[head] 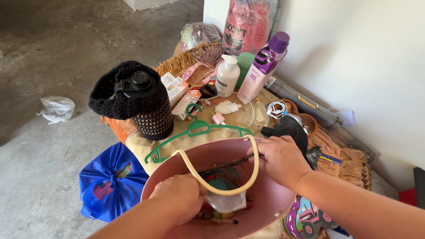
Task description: Organizing various toiletries, personal care items, and household objects on tables and in storage containers.
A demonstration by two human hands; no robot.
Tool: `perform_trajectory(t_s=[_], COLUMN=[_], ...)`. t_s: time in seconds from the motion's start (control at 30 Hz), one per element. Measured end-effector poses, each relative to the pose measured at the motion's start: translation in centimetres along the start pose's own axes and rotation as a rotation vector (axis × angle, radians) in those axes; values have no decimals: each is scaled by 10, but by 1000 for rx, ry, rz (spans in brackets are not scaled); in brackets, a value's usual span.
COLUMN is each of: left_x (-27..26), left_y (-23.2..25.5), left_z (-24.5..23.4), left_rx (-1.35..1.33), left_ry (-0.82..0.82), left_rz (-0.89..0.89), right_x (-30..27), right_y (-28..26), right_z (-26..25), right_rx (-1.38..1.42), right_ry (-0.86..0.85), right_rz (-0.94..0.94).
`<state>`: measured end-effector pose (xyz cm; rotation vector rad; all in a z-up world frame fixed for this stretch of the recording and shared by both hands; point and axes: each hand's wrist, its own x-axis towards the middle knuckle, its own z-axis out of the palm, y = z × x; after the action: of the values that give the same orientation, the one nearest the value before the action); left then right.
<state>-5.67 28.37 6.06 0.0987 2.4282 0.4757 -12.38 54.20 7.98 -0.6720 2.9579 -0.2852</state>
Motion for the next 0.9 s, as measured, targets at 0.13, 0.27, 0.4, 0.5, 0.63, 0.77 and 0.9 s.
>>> perform_trajectory(t_s=[0.13, 0.27, 0.4, 0.5, 0.63, 0.77, 0.9], left_x=[-5, 3, 13, 15, -7, -10, -11], left_y=[12, 10, 0, -11, -15, -23, -23], left_z=[-18, -27, -27, -21, -6, 11, 10], left_rx=[-24, 3, -62, -12, 54, 61, 158], left_ry=[124, 269, 367, 287, 84, -22, -150], left_rz=[-143, -144, -86, 66, 130, 232, 308], right_x=[-9, -24, -49, -54, -37, -21, 17], right_y=[-1, -27, -26, -43, -61, -55, -49], right_z=[4, -10, 13, 15, 11, 25, 66], right_rx=[72, 98, 247, 305, 227, 402, 319], right_ry=[221, 474, 415, 30, -136, 146, -334], right_rz=[-109, -164, -36, 124, 386, 115, 54])
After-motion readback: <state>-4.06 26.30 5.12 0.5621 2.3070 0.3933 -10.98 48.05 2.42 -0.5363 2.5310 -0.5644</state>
